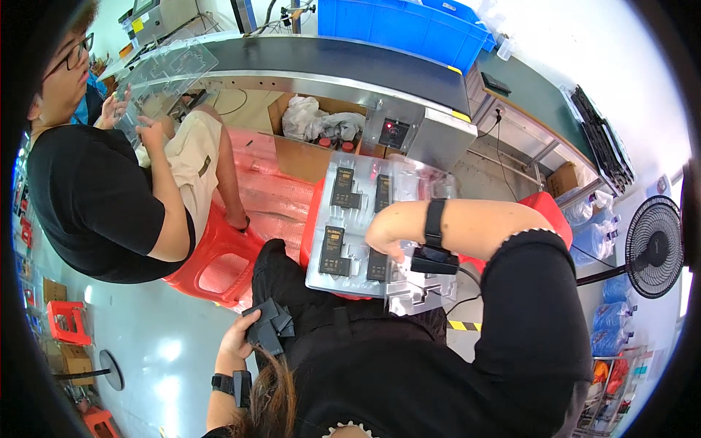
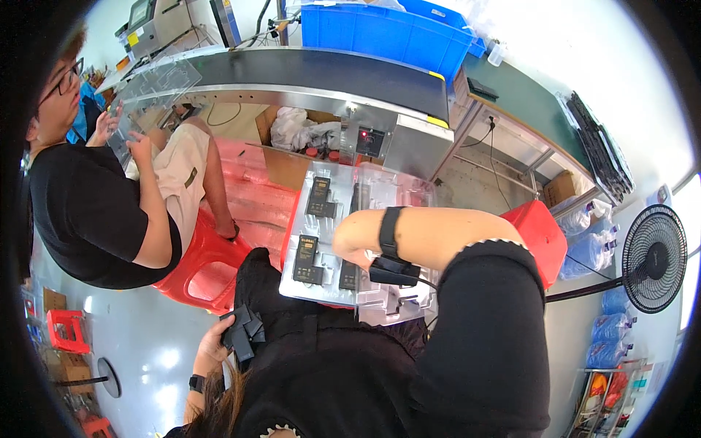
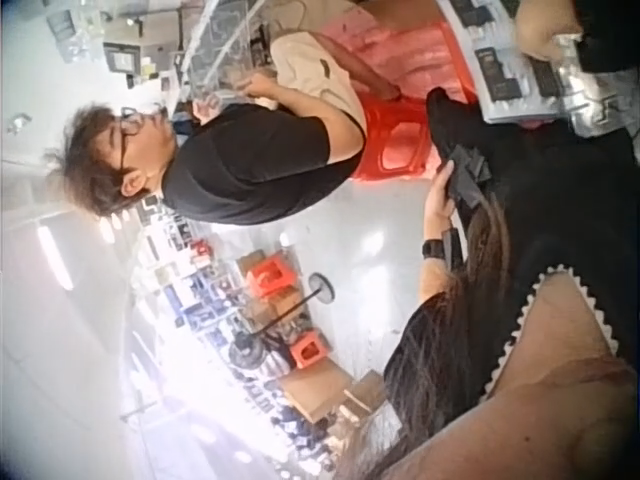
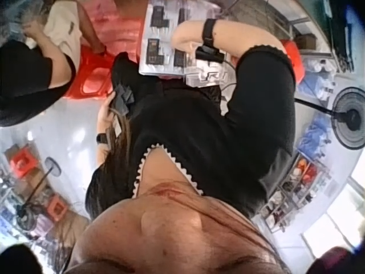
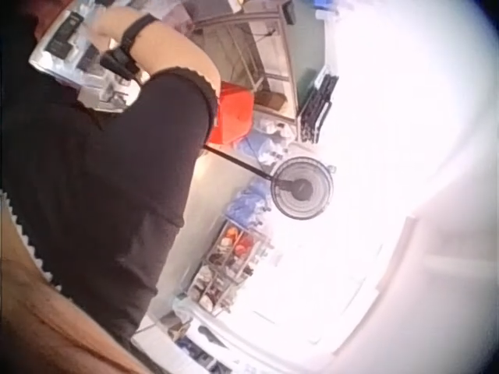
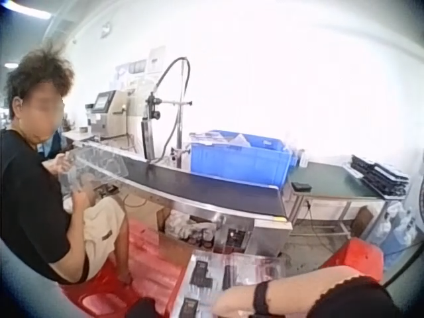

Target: The recorder takes small black electronic components from a conveyor belt and places them into a transparent plastic tray, then applies a black adhesive or cover strip.

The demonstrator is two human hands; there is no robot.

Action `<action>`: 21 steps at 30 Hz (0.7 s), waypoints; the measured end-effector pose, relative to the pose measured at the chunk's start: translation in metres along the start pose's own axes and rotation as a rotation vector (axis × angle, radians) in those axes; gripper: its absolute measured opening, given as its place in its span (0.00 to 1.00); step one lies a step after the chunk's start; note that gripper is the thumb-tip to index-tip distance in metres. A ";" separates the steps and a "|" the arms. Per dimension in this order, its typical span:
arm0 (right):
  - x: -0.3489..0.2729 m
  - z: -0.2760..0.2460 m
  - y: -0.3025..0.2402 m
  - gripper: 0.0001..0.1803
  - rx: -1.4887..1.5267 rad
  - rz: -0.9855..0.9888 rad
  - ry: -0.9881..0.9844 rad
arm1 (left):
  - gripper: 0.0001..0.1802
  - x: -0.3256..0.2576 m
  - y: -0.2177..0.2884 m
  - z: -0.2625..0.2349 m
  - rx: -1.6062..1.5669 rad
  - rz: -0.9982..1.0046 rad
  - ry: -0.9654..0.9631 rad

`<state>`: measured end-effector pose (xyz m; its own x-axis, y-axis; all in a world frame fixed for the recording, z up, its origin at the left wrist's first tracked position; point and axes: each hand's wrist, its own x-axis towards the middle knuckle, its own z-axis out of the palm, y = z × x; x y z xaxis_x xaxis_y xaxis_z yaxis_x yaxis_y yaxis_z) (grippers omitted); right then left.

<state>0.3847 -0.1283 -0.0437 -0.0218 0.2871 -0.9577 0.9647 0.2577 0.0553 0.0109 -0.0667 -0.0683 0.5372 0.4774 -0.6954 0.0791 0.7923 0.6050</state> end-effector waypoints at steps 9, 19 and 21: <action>-0.223 0.031 0.056 0.15 0.956 -0.019 1.034 | 0.19 0.013 0.038 -0.005 -0.121 0.111 -0.136; 0.014 0.129 -0.049 0.25 2.423 0.310 1.071 | 0.18 0.031 0.119 0.099 0.007 0.316 -0.396; 0.018 0.115 -0.052 0.30 1.752 0.689 1.298 | 0.18 0.043 0.119 0.114 0.032 0.300 -0.381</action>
<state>0.3641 -0.2424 -0.0963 0.8951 0.3775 -0.2373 0.0974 -0.6849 -0.7221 0.1393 0.0047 0.0181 0.8089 0.5055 -0.3003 -0.1038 0.6256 0.7732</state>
